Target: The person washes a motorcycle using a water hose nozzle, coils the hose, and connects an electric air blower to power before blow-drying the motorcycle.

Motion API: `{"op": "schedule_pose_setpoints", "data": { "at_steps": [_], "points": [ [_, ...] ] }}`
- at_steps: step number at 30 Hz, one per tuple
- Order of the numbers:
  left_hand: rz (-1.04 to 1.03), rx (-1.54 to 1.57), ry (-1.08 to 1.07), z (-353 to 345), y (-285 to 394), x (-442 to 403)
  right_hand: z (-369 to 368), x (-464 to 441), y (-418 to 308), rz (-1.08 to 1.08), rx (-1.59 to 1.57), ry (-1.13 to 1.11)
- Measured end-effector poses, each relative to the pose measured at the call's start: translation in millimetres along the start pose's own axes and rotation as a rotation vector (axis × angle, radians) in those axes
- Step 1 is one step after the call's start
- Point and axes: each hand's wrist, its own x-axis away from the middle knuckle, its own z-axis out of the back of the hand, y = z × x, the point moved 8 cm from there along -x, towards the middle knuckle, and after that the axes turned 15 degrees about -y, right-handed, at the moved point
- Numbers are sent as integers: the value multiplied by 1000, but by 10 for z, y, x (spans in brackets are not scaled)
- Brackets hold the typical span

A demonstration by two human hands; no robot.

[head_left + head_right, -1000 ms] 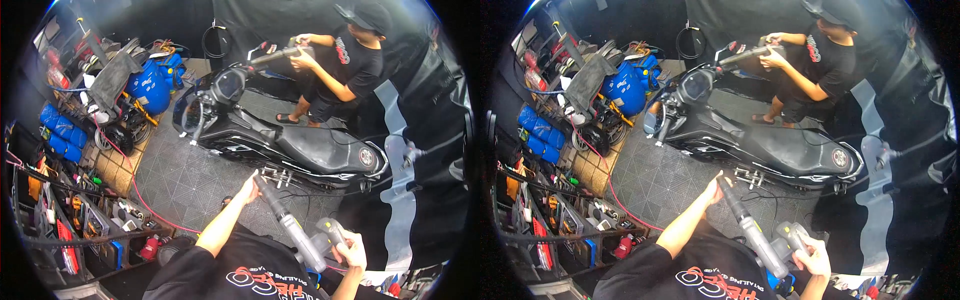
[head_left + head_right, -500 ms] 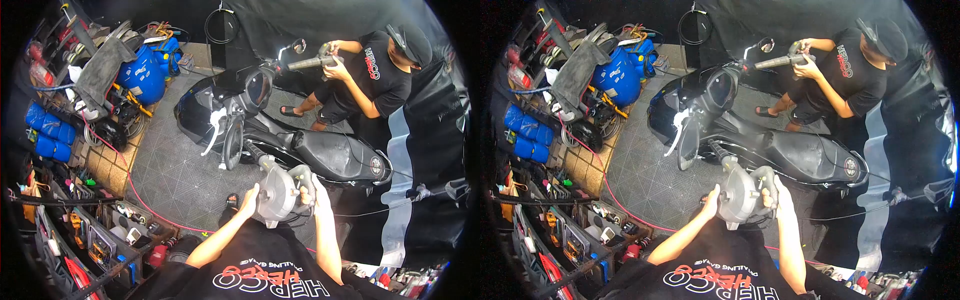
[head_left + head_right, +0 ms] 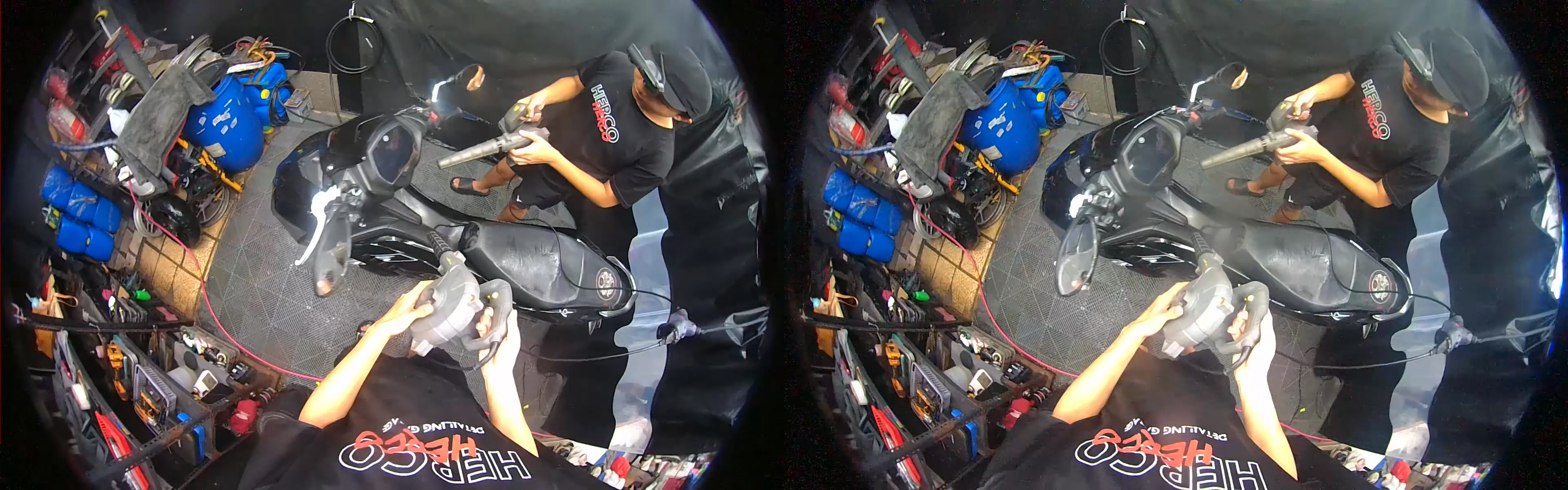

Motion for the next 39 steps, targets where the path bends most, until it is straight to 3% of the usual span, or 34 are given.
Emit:
{"op": "schedule_pose_setpoints", "data": {
  "at_steps": [6, 10, 14, 16, 18, 19, 24, 26, 32, 36, 38, 39],
  "points": [
    [350, -154, 128, -86, -39, -171, 476, -254, 53, -204, -339, -31],
    [534, -401, 266, -244, 366, -202, 733, -546, 152, -286, -406, -106],
    [519, -532, 401, -335, 511, -195, 868, -731, 272, -398, -482, -305],
    [508, -512, 455, -340, 567, -168, 690, -766, 201, -435, -444, -123],
    [498, -523, 495, -364, 634, -110, 596, -830, 223, -516, -453, -268],
    [495, -560, 514, -349, 613, -46, 510, -863, 225, -526, -457, -369],
    [467, -641, 609, -159, 629, 126, 264, -917, 351, -483, -422, -411],
    [485, -585, 631, -117, 621, 175, 279, -975, 440, -581, -363, -340],
    [426, -539, 707, -49, 657, 263, 75, -1127, 457, -554, -338, -500],
    [384, -386, 707, -130, 625, 284, -59, -1147, 366, -590, -236, -420],
    [416, -566, 735, -90, 648, 368, -158, -1104, 194, -511, -159, -419],
    [394, -680, 718, -8, 606, 404, -151, -1043, 204, -582, -182, -321]
  ]
}}
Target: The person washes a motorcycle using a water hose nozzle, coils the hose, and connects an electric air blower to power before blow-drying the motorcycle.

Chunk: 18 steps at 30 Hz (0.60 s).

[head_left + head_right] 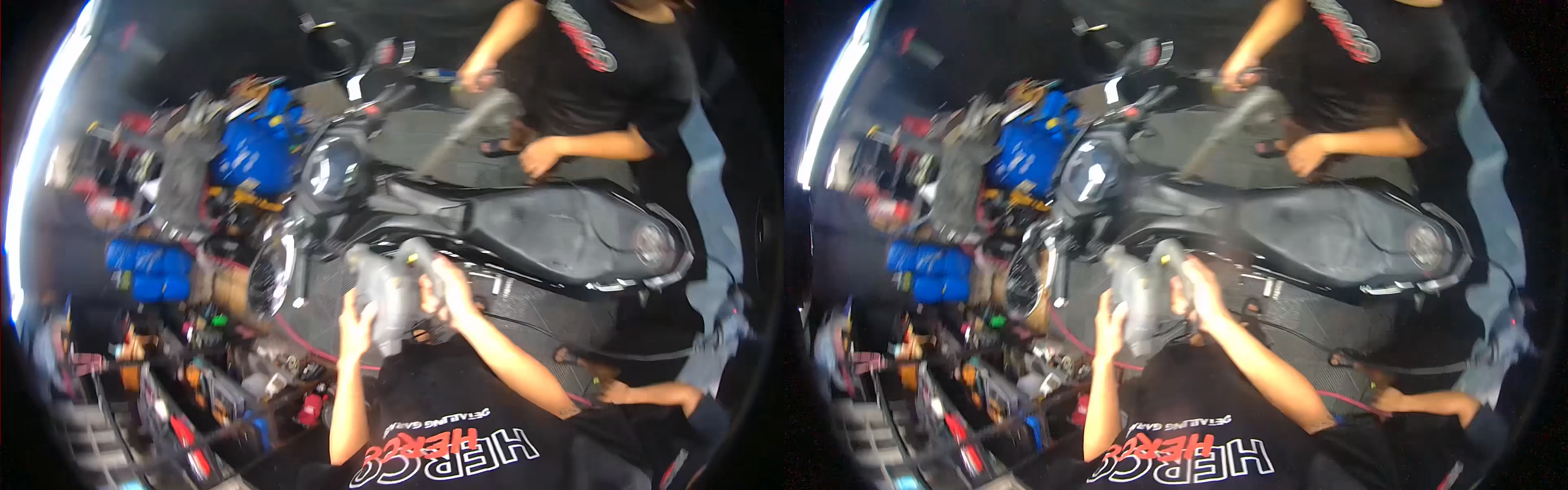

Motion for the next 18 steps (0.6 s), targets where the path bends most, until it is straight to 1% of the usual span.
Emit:
{"op": "schedule_pose_setpoints", "data": {
  "at_steps": [1, 2, 3, 5, 6, 7, 8, 9, 10, 11, 12, 13, 14, 15, 17, 18],
  "points": [
    [96, 128, -86, -21, 140, 9, 74, -22, 46, -8, 56, 7],
    [139, 64, -52, -22, -37, 55, 71, -10, 34, 6, 103, 53],
    [88, 230, -157, -132, 75, 78, 78, -14, 80, 29, 11, -11],
    [116, 195, -58, -181, -282, 154, 53, 102, 71, 125, -21, -61],
    [12, 206, -31, -152, -528, 98, 4, 177, 38, 176, 1, -90],
    [32, 289, -200, -215, -400, -70, 103, 213, 19, 186, 31, -57],
    [95, 241, -227, -218, -438, -121, 203, 168, 29, 168, -21, -10],
    [159, 192, -224, -204, -385, -127, 228, 150, 14, 132, -69, 14],
    [118, 127, -249, -236, -245, -128, 243, 201, -21, 141, -106, 16],
    [119, 146, -194, -236, -186, -105, 170, 268, -52, 137, -143, 5],
    [8, 110, -249, -253, 3, -179, 180, 284, -65, 154, -95, -7],
    [2, 21, -165, -231, 107, -138, 228, 328, -51, 149, -128, -3],
    [-50, 0, -248, -237, 251, -223, 333, 338, 13, 130, -126, 59],
    [38, 22, -264, -272, 505, -207, 395, 393, 2, 89, -162, 128],
    [32, 59, -249, -359, 482, -213, 515, 372, -93, 35, -94, 113],
    [11, 76, -234, -377, 461, -181, 393, 388, -208, 86, -37, 53]
  ]
}}
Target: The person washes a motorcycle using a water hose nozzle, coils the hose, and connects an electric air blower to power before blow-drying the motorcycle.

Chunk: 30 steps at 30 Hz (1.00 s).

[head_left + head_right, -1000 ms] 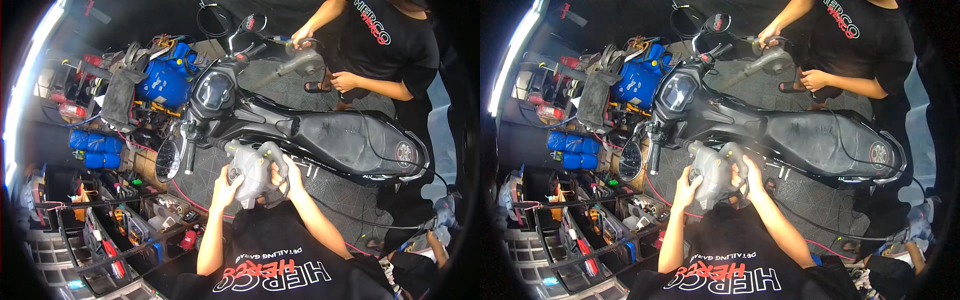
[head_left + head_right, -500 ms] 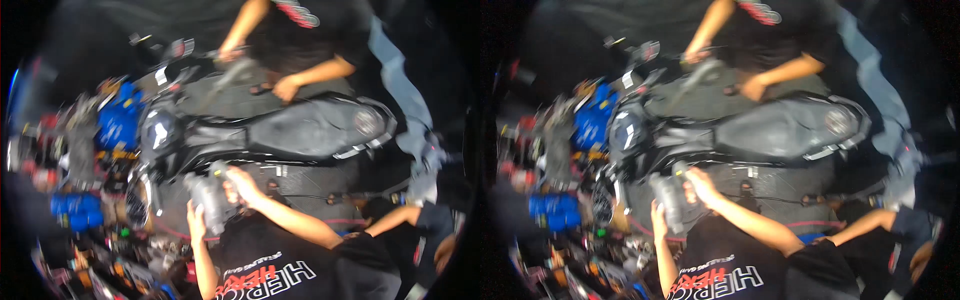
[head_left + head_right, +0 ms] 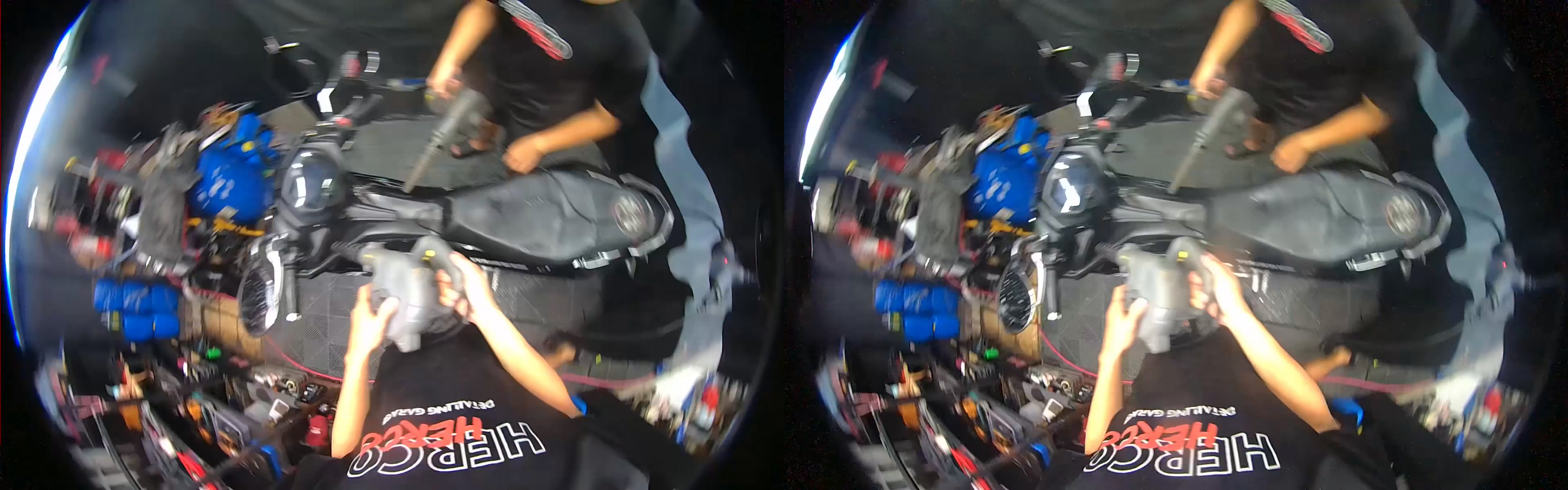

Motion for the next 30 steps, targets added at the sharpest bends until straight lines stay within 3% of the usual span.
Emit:
{"op": "schedule_pose_setpoints", "data": {
  "at_steps": [3, 7, 11, 18, 25, 30],
  "points": [
    [-23, -7, 9, -31, 46, -117, -50, 23, -114, 131, 47, -90],
    [29, 286, -149, -204, -208, -283, -233, 101, -213, 199, 192, 46],
    [-69, 299, -126, -359, -481, -488, -454, 179, -298, 291, 374, 71],
    [-45, 105, 63, -127, 11, -328, 139, -63, -181, 198, 101, -84],
    [32, -73, 46, -213, 265, -243, 235, -16, -280, 99, 1, -101],
    [215, -225, -125, -335, 633, 83, 306, 266, -440, -46, -5, 24]
  ]
}}
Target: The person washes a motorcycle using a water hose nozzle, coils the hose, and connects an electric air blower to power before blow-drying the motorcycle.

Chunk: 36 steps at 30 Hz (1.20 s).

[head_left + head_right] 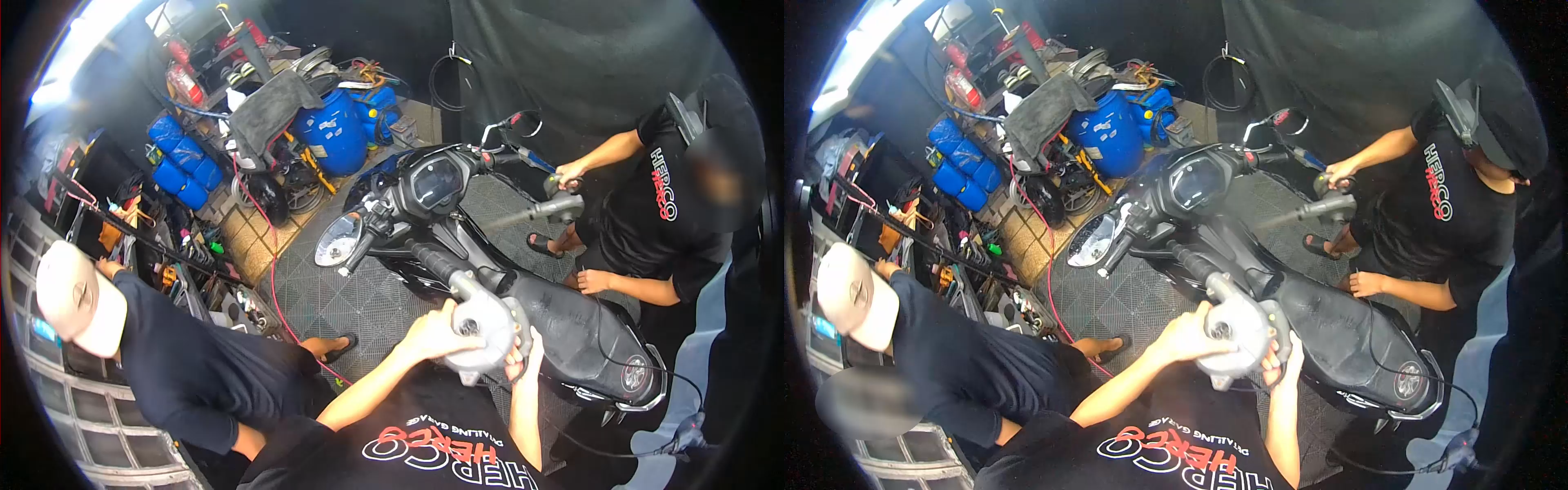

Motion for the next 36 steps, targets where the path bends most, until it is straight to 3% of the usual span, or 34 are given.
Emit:
{"op": "schedule_pose_setpoints", "data": {
  "at_steps": [3, 5, 7, 11, 13, 18, 20, 25, 27, 29, 30, 32, 36],
  "points": [
    [-44, -12, -53, -71, 163, 187, 93, 170, -54, -16, -18, -55],
    [-134, -19, 19, -86, 260, 237, 82, 259, -92, 143, -104, 174],
    [-195, -32, 88, -68, 374, 312, -233, 369, -195, 136, 8, 172],
    [-133, 89, -63, -30, 512, 521, -254, 368, -344, -42, 16, -2],
    [-194, 101, 9, -14, 512, 545, -393, 361, -387, -81, 28, -74],
    [-206, 133, 44, 97, 591, 678, -578, 363, -438, -88, 130, -114],
    [-258, 86, 142, 82, 612, 750, -627, 359, -456, 33, 114, -24],
    [-236, 159, 35, 67, 635, 724, -628, 363, -516, -76, 19, -142],
    [-191, 85, 18, 81, 746, 834, -586, 343, -618, 41, 125, -77],
    [-218, 87, -26, 113, 842, 857, -687, 416, -671, 208, 187, 177],
    [-224, 102, -58, 165, 905, 874, -583, 378, -728, 160, 220, -23],
    [-212, 100, -83, 181, 977, 921, -457, 349, -886, 121, 280, -70],
    [-320, 136, 71, 89, 956, 929, -626, 296, -993, 60, 301, -87]
  ]
}}
